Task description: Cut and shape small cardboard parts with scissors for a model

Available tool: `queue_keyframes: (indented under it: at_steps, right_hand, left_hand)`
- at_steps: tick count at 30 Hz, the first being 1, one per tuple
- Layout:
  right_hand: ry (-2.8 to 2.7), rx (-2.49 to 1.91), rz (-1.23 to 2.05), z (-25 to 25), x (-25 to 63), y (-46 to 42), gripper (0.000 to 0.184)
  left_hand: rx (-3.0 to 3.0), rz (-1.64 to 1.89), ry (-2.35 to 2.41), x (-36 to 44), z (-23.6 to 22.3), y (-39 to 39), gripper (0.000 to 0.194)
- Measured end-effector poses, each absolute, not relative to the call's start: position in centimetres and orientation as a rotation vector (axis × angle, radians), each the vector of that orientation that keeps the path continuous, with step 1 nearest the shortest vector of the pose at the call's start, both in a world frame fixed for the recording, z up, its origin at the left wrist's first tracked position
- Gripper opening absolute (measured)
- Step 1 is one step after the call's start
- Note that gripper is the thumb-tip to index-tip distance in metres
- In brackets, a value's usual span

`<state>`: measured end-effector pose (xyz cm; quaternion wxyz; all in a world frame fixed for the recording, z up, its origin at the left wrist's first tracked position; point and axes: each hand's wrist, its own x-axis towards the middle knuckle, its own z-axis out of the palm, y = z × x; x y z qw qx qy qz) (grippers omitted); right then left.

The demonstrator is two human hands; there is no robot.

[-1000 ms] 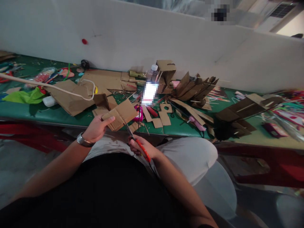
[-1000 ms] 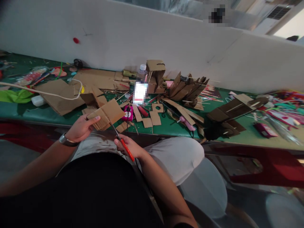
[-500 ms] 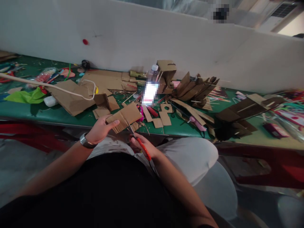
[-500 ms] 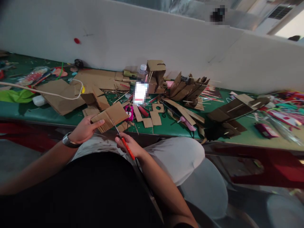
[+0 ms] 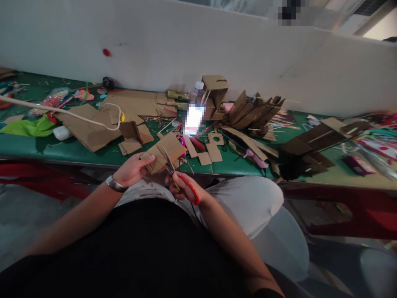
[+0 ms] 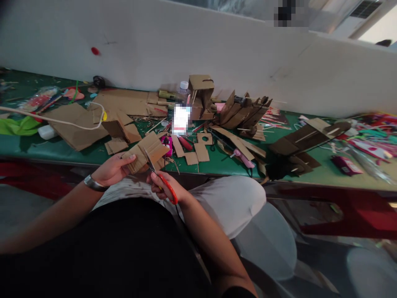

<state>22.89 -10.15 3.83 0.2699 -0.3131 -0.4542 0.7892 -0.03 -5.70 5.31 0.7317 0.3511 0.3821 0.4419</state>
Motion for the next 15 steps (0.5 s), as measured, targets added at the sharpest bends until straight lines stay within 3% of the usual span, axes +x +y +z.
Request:
queue_keyframes:
  at_steps: [15]
  right_hand:
    - [-1.4,-1.078,1.832,2.8,22.9,-9.9,0.065]
  left_hand:
    - [1.289,1.07,1.18,-0.1,5.8,-6.0,0.043]
